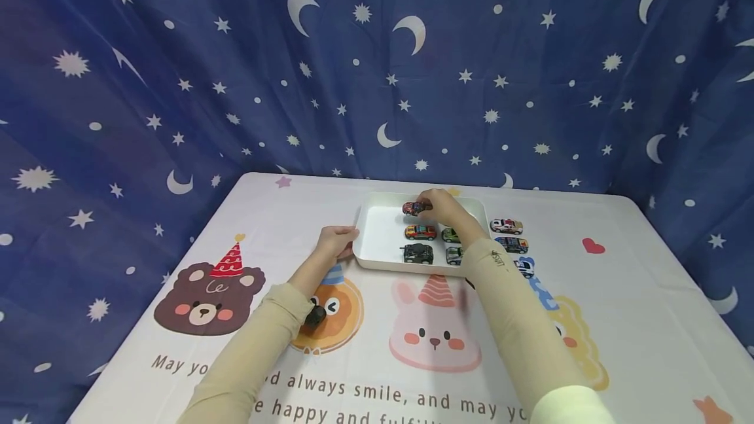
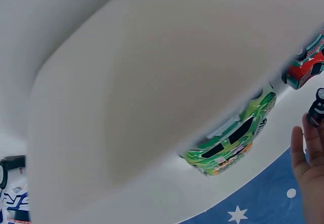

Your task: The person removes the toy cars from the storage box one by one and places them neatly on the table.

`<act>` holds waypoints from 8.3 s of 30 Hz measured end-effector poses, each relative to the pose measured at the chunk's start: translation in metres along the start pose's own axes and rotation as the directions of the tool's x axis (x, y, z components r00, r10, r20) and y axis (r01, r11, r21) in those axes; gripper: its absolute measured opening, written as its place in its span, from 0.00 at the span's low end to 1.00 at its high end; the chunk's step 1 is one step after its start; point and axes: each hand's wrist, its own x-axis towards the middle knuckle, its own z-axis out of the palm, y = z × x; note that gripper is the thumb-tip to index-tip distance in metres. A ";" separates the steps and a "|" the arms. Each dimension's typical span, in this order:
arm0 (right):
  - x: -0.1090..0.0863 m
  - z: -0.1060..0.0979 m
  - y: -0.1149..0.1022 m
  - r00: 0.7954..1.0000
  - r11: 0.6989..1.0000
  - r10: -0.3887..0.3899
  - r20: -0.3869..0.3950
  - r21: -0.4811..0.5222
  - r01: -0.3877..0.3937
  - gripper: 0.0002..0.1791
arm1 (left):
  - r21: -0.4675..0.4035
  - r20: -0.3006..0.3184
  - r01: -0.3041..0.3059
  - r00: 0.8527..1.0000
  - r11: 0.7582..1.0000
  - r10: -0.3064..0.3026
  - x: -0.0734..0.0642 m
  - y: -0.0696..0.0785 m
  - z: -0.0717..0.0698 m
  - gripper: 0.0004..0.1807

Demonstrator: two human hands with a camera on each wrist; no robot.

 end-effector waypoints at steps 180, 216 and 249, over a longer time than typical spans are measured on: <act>-0.125 -0.051 0.032 0.955 1.000 -0.022 -0.295 -0.003 0.022 0.18 | 0.007 0.020 0.018 1.000 1.000 -0.019 0.012 -0.002 0.000 0.18; -0.048 -0.033 -0.039 0.992 0.994 -0.100 0.082 -0.040 0.104 0.23 | -0.009 0.029 0.009 1.000 1.000 -0.008 0.008 0.001 -0.002 0.19; -0.029 -0.004 -0.026 0.986 0.997 0.005 0.169 -0.074 0.007 0.13 | 0.032 0.015 0.006 1.000 0.999 -0.006 0.006 0.001 -0.002 0.19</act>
